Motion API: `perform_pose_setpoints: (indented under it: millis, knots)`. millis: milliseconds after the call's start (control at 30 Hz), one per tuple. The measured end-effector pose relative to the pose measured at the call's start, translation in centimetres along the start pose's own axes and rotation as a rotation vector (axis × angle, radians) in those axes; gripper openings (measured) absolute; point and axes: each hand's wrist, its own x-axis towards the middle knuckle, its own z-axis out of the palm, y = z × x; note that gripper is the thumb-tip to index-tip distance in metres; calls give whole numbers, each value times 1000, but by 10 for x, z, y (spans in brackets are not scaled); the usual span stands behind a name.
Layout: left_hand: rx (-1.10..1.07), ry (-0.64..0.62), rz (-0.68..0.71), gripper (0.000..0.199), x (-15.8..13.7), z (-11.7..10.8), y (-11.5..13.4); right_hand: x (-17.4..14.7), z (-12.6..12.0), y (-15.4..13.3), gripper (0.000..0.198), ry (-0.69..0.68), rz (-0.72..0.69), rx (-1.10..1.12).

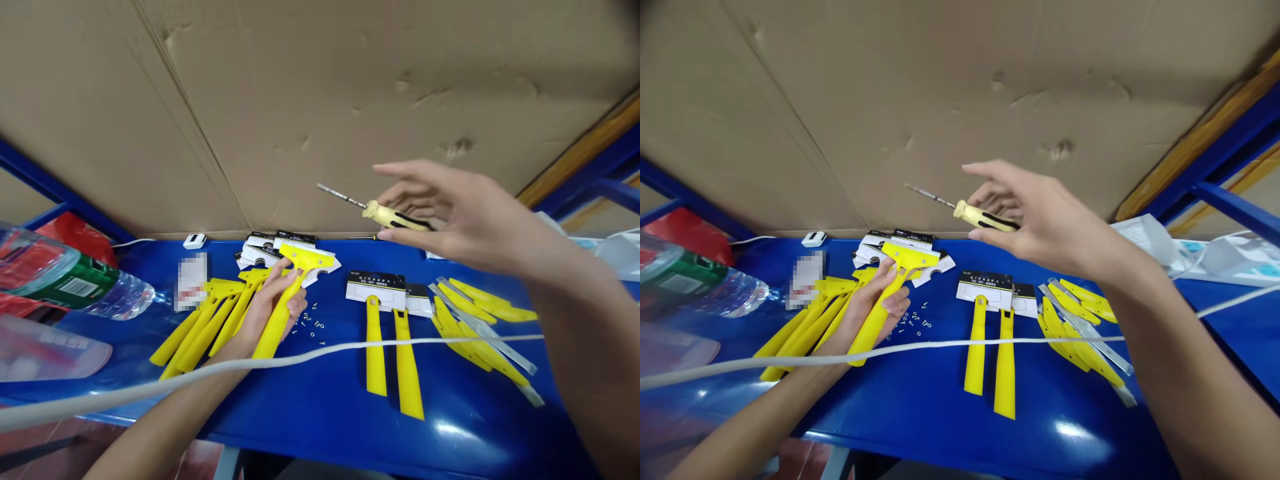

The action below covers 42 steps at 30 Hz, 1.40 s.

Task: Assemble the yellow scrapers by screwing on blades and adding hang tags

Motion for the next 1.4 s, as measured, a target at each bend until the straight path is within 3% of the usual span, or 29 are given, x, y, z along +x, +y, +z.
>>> perform_pose_setpoints:
  millis: [133, 233, 300, 367, 467, 667, 1167, 1400]
  knots:
    - [55, 29, 57, 46, 2, -2, 6, -10, -24, -12, 18, 217, -108, -155]
    - [97, 71, 69, 51, 4, -2, 6, -16, -36, -13, 24, 300, -173, -294]
    - [106, 87, 56, 53, 4, -3, 5, -19, -38, -14, 35, 327, -193, -294]
    - [95, 80, 45, 55, 3, -2, 3, -21, -33, -17, 33, 341, -197, -259]
    - [73, 50, 39, 55, 0, 1, 0, -19, -20, -24, 21, 249, -227, -203]
    - [62, 36, 28, 52, -3, 5, -2, -8, -2, -26, 21, 22, -211, -141]
    - [47, 18, 6, 47, -3, 3, 0, -2, 6, -17, 26, -67, -182, -115]
    - [47, 16, 11, 48, -2, 2, 0, 0, 7, -14, 25, -61, -238, -129]
